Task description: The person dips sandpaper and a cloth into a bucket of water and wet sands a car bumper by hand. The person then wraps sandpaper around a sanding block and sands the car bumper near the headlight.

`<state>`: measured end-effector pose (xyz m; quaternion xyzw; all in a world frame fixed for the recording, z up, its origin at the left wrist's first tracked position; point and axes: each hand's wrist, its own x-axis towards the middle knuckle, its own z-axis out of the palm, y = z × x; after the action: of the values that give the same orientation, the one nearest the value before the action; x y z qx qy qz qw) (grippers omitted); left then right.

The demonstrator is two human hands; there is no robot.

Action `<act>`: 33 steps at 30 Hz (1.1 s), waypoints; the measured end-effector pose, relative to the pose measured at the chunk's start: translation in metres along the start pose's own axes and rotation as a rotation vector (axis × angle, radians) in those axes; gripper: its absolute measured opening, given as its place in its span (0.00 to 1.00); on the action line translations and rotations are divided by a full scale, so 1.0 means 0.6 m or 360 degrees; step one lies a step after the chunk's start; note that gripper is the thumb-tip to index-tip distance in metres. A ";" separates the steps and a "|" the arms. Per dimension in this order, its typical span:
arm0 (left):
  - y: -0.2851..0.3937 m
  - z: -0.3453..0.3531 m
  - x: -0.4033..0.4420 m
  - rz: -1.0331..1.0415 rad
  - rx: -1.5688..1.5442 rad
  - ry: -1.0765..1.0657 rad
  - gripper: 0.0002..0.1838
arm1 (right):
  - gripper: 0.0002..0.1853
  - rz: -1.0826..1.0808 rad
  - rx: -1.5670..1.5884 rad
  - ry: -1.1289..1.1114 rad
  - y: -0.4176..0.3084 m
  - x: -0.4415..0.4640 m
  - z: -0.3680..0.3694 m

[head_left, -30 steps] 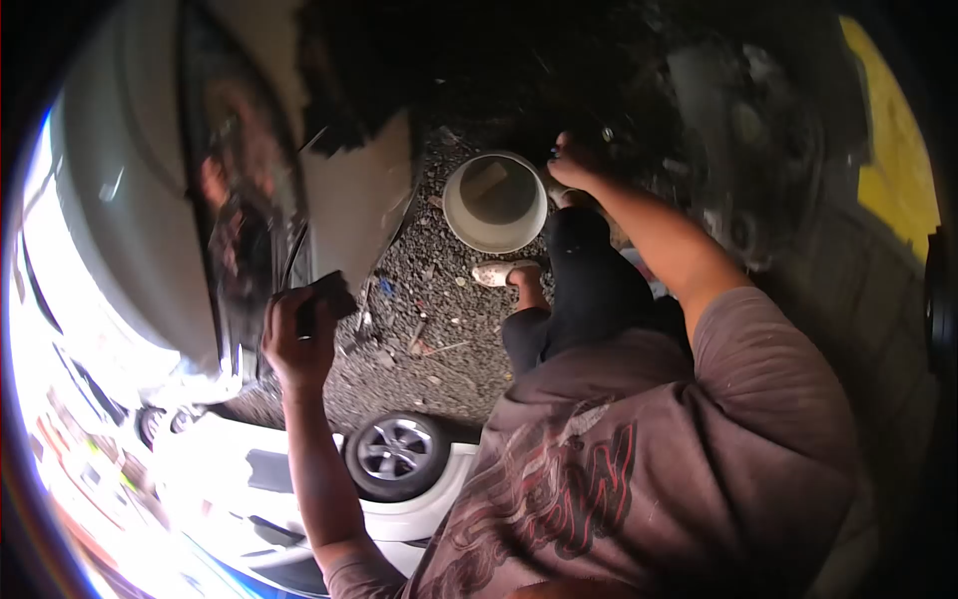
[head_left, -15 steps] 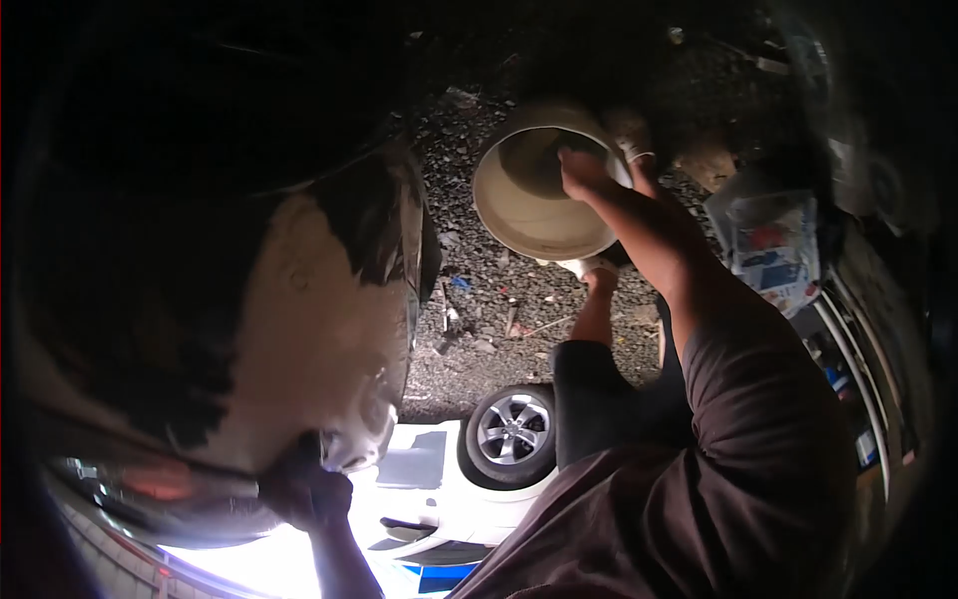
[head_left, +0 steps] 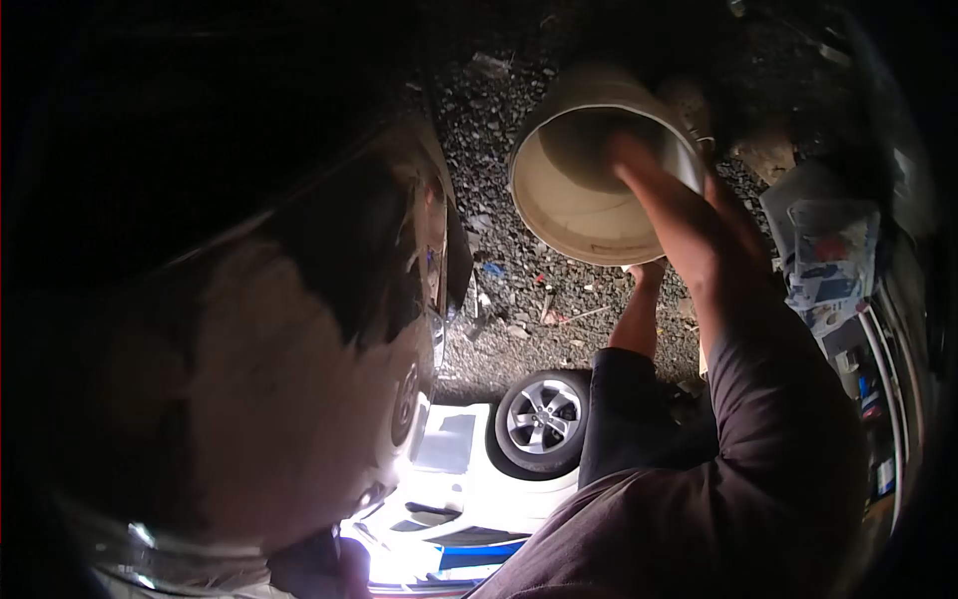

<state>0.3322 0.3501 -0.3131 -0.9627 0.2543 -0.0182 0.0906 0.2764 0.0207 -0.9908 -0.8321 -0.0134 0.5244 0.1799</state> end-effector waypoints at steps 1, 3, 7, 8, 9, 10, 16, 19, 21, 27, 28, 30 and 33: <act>-0.003 -0.013 0.004 0.0005 -0.0010 0.0020 0.14 | 0.13 -0.0121 -0.0096 -0.0071 -0.022 -0.021 -0.005; -0.007 -0.034 0.008 0.0033 -0.0044 0.0042 0.14 | 0.10 -0.0496 0.0214 -0.0116 -0.069 -0.109 -0.071; -0.004 -0.052 0.016 0.0053 -0.0073 0.0056 0.14 | 0.09 -0.0232 0.2323 -0.0433 -0.215 -0.320 -0.295; -0.001 -0.053 0.020 0.0055 -0.0078 0.0056 0.15 | 0.09 -0.0309 0.2442 -0.0278 -0.249 -0.357 -0.343; 0.001 -0.054 0.024 0.0062 -0.0079 0.0052 0.15 | 0.09 -0.0467 0.2981 -0.0273 -0.289 -0.389 -0.375; 0.004 -0.053 0.027 0.0071 -0.0081 0.0052 0.15 | 0.11 -0.0590 0.3003 -0.0305 -0.326 -0.406 -0.407; 0.016 -0.045 0.042 0.0106 -0.0056 0.0042 0.16 | 0.22 -0.1211 0.2964 0.0136 -0.516 -0.531 -0.455; 0.014 -0.036 0.041 0.0140 -0.0036 0.0063 0.16 | 0.31 -0.1394 0.2829 0.0357 -0.533 -0.497 -0.425; 0.013 -0.031 0.036 0.0169 -0.0044 0.0084 0.16 | 0.32 -0.1025 0.1406 0.1185 -0.552 -0.454 -0.400; 0.007 -0.027 0.026 0.0297 -0.0050 0.0166 0.17 | 0.33 -0.1426 0.1745 0.1422 -0.574 -0.589 -0.358; 0.008 -0.029 0.029 0.0318 -0.0064 0.0163 0.16 | 0.32 -0.1270 0.1569 0.1459 -0.583 -0.592 -0.355; 0.002 -0.026 0.025 0.0363 -0.0102 0.0176 0.15 | 0.32 -0.1102 0.1311 0.1287 -0.575 -0.519 -0.390; -0.007 -0.021 0.007 0.0317 -0.0075 0.0144 0.17 | 0.29 -0.0945 0.1763 0.1128 -0.542 -0.393 -0.325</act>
<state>0.3367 0.3496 -0.2998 -0.9327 0.3530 -0.0466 0.0576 0.3959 0.2194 -0.6090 -0.7000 0.0880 0.0817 0.7040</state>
